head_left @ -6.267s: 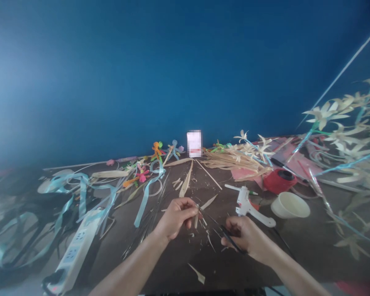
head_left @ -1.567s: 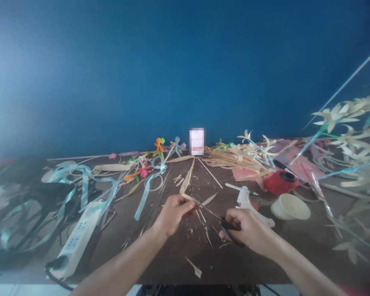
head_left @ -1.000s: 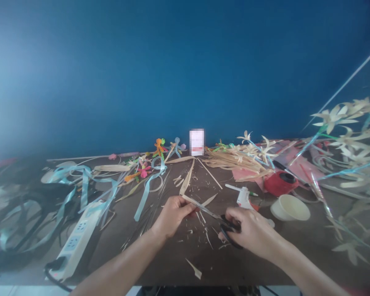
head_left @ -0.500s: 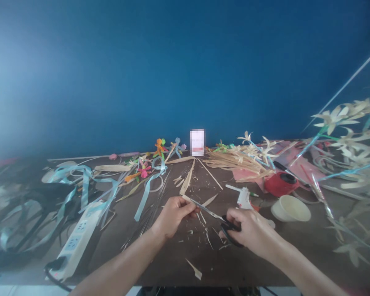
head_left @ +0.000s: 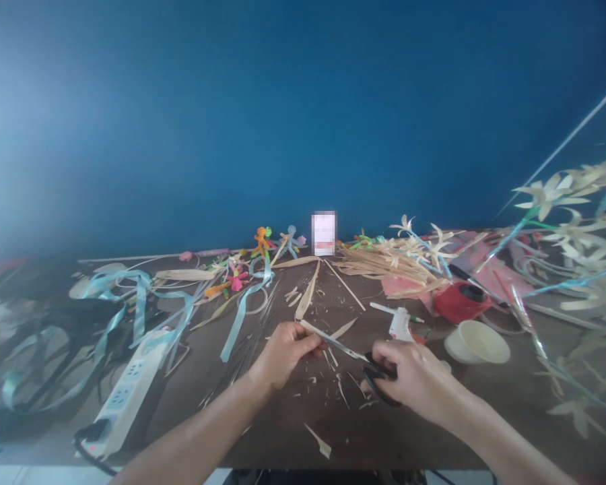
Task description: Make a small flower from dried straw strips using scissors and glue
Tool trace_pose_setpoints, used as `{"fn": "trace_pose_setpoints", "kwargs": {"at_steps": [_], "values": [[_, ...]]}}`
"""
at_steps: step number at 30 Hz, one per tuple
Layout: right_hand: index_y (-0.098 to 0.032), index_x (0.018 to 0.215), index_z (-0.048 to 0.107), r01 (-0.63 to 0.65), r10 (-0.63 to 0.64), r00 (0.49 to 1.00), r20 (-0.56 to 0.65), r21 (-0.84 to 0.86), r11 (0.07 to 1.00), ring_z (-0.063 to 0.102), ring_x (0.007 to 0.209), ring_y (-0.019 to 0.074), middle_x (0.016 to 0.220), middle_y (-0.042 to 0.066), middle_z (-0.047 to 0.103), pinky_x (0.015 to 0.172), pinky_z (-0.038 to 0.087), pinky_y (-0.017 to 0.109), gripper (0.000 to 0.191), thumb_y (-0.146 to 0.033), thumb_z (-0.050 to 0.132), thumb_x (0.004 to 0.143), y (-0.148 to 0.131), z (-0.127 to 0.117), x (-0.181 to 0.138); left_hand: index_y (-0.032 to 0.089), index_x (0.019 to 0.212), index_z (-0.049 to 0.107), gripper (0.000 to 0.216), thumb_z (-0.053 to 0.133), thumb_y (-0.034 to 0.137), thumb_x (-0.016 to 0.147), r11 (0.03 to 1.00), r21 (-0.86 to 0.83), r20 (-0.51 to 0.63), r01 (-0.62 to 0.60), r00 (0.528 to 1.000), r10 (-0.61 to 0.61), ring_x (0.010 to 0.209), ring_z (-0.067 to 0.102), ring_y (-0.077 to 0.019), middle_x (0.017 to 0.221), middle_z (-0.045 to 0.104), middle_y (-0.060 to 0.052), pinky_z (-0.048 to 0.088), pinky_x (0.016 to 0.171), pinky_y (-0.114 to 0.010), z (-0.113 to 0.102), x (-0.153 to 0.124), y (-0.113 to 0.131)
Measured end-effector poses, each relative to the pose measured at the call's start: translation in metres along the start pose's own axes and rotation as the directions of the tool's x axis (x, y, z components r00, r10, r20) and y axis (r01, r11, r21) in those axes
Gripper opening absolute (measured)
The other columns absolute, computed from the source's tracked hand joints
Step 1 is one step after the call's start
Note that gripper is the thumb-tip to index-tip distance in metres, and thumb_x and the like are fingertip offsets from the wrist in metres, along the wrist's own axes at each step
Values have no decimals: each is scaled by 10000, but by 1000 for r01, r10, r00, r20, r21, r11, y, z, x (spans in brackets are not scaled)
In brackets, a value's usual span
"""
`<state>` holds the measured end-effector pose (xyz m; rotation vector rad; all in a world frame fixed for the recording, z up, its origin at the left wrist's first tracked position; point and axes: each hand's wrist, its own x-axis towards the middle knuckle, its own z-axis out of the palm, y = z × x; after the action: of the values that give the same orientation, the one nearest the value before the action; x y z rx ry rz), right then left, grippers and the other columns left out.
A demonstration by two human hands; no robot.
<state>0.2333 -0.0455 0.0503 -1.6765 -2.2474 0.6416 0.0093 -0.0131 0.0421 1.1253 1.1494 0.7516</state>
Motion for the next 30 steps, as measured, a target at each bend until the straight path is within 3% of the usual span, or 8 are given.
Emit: {"fn": "trace_pose_setpoints", "kwargs": {"at_steps": [15, 22, 30], "values": [[-202, 553, 469, -35, 36, 999, -7, 46, 998, 371, 442, 81, 466, -70, 454, 429, 212, 198, 263, -369, 663, 615, 1, 4, -2, 143, 671, 669, 246, 617, 383, 673, 999, -13, -6, 51, 999, -51, 571, 552, -133, 667, 657, -48, 408, 569, -233, 0, 1, -2], [-199, 575, 452, -21, 19, 999, 29, 79, 997, 323, 446, 77, 460, -80, 396, 432, 220, 193, 270, -368, 654, 636, 5, 9, -2, 138, 664, 674, 232, 622, 364, 669, 998, -26, 27, 49, 998, -49, 560, 551, -128, 661, 661, -51, 410, 568, -234, -2, 3, -4], [-204, 598, 466, 3, -6, 1000, 28, 80, 997, 377, 477, 89, 496, -70, 443, 458, 245, 199, 205, -308, 637, 644, 2, 7, -2, 133, 712, 683, 196, 619, 317, 687, 999, 5, 126, 32, 992, -33, 568, 548, -122, 682, 662, -50, 410, 577, -228, -5, 3, -3]]}}
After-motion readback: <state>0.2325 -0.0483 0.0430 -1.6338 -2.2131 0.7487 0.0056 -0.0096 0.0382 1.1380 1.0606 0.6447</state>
